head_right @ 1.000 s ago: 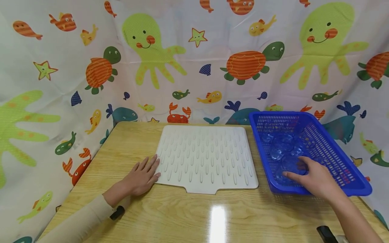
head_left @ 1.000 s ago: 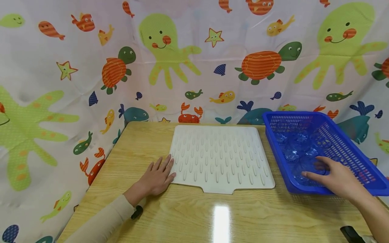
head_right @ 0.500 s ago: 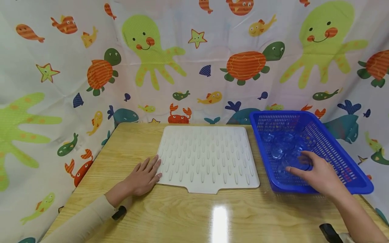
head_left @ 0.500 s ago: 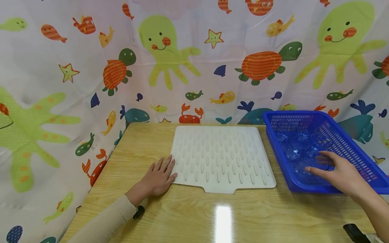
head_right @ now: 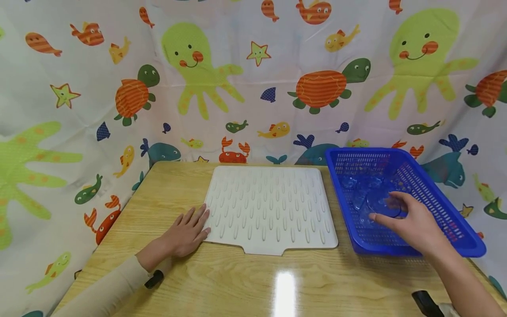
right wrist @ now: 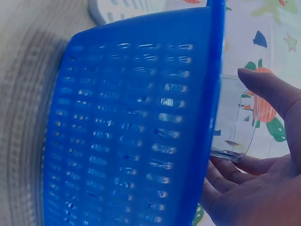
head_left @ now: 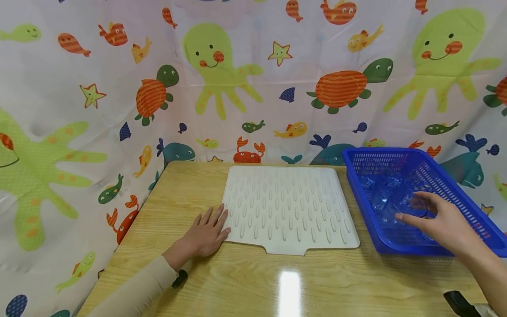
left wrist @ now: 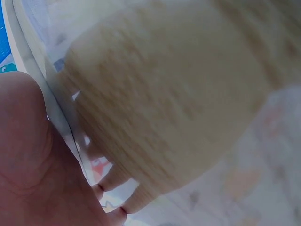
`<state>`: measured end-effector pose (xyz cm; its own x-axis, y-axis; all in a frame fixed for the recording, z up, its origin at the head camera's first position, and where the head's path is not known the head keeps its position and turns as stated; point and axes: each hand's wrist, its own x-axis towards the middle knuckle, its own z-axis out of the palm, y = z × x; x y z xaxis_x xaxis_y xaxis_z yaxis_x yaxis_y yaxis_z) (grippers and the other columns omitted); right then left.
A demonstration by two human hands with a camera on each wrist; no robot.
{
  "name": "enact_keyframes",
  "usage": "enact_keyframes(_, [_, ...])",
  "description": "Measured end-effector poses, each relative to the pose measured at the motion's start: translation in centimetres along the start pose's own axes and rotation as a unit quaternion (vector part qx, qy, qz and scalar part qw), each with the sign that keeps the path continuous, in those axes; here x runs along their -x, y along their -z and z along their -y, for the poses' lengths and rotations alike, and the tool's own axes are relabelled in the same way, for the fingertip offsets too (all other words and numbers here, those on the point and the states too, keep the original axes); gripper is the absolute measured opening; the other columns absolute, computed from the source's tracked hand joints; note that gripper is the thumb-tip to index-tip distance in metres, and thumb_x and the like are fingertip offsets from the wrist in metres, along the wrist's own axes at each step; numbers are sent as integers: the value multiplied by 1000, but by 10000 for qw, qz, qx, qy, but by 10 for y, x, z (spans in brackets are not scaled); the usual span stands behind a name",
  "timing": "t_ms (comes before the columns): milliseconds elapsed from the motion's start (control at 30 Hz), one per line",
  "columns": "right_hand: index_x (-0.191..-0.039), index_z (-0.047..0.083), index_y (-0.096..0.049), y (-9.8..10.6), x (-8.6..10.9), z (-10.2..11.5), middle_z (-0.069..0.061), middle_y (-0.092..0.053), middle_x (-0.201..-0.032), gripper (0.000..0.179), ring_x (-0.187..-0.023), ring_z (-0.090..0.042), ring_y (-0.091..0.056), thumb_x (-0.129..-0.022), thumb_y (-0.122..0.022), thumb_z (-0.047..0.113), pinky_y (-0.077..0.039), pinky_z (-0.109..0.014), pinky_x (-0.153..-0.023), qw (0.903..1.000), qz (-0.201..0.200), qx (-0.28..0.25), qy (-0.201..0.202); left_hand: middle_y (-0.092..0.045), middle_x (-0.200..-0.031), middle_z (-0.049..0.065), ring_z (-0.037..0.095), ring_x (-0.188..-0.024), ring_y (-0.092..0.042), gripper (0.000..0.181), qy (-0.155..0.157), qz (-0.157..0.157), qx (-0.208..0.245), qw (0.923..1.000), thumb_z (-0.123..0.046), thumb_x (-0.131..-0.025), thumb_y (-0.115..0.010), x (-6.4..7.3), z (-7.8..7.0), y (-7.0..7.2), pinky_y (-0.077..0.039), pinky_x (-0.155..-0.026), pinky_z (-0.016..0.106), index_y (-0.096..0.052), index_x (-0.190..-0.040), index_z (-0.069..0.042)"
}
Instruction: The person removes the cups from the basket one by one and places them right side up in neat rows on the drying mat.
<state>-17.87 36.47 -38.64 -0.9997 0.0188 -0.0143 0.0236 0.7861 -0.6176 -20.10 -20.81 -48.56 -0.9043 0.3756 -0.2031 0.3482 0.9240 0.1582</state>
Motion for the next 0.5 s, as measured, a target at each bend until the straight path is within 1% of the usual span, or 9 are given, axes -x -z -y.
enact_keyframes(133, [-159, -10, -11, 1, 2, 8, -44, -33, -148, 109, -129, -65, -34, -94, -73, 50, -38, -77, -90, 9999, -67, -91, 81, 0, -173, 5, 39, -157, -5, 68, -1, -43, -159, 9999, -52, -111, -23, -3, 4, -5, -13, -121, 65, -10, -166, -15])
enact_keyframes(267, [-161, -8, -11, 1, 5, 15, -43, -32, -150, 107, -129, -64, -34, -94, -73, 48, -39, -75, -90, 9996, -103, -189, 161, 0, -173, 5, 39, -157, -5, 68, -23, -88, -198, 9998, -53, -111, -21, -4, 6, -6, -14, -121, 65, -10, -166, -15])
enact_keyframes(400, [-161, -7, -13, 2, 6, 20, -42, -34, -149, 104, -127, -64, -37, -94, -74, 46, -43, -72, -87, 9994, -161, -205, 211, -2, -173, 8, 41, -157, -6, 68, -33, -73, -155, 9998, -52, -112, -22, -3, 4, -6, -13, -120, 65, -11, -166, -13])
enact_keyframes(500, [-161, -7, -14, 3, 7, 24, -42, -35, -149, 103, -128, -63, -37, -95, -73, 46, -44, -70, -85, 9993, -182, -209, 235, -4, -173, 11, 43, -156, -7, 68, -54, -74, -66, 9999, -49, -112, -25, 0, 0, -1, -12, -120, 66, -14, -166, -9])
